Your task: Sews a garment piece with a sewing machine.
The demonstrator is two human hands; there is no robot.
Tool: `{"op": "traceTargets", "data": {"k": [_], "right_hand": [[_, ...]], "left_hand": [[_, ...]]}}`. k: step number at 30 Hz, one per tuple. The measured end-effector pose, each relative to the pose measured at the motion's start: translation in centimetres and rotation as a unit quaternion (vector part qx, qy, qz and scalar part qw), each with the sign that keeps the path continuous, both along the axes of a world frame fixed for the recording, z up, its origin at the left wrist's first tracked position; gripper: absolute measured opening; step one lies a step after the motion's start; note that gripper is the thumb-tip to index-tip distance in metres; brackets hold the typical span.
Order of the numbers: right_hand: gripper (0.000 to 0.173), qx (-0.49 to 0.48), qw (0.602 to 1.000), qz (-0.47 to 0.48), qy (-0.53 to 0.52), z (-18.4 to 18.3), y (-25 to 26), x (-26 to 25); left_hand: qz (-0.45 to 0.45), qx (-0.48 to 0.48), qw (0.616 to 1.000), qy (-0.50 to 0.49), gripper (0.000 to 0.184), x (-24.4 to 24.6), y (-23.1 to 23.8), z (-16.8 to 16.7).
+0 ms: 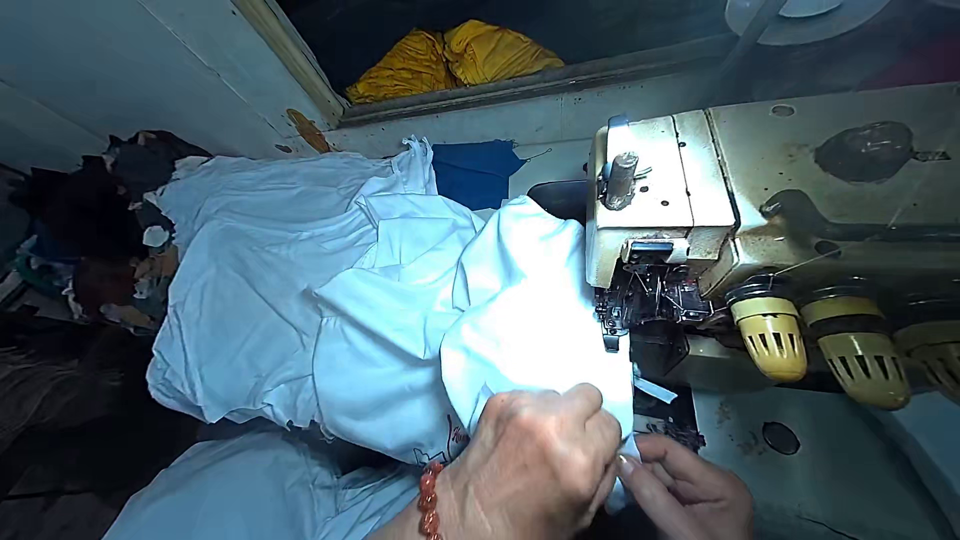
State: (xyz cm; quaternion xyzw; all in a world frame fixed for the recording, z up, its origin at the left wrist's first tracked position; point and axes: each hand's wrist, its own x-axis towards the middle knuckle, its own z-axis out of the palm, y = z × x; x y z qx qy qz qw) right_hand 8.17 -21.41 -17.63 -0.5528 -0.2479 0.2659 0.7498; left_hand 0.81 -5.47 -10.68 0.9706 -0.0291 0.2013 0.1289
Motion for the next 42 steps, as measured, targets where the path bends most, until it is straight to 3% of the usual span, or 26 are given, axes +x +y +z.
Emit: {"op": "traceTargets", "data": {"k": [5,11,17,21,25,31,36,39,42], "right_hand": [[0.012,-0.007,0.996,-0.060,-0.061,0.5,2.7,1.3],[0.023,0.000,1.000,0.004,0.011,1.0,0.3,0.6],[0.017,-0.004,0.999,-0.027,-0.038,1.1,1.6,1.0],[0.016,-0.007,0.999,-0.034,-0.011,1.5,2.0,1.4],[0.018,0.031,0.999,0.002,0.032,1.6,0.8,1.6],[0.030,0.046,0.997,0.016,0.056,1.3,0.1,1.3],[0.031,0.062,0.996,0.024,0.063,0.7,-0.1,1.2],[0.033,0.076,0.995,0.031,0.058,0.5,0.1,1.1],[0.034,0.088,0.994,0.029,0.059,0.3,0.6,0.7]], "left_hand": [[0.070,-0.022,0.997,0.012,0.019,1.6,0.9,0.8],[0.068,-0.047,0.996,0.016,0.020,0.7,0.6,0.6],[0.080,-0.044,0.996,-0.003,0.017,2.1,0.6,0.4],[0.109,-0.087,0.990,0.023,0.010,2.6,1.7,0.9],[0.072,-0.149,0.985,0.053,0.013,1.3,1.8,0.9],[0.071,-0.130,0.988,0.046,0.011,-0.2,1.1,0.8],[0.018,-0.173,0.985,-0.023,0.014,-0.9,0.5,-0.1],[-0.026,-0.137,0.988,-0.069,0.015,-1.0,0.4,-0.7],[-0.033,-0.071,0.995,-0.055,0.016,-0.7,0.7,-0.9]]}}
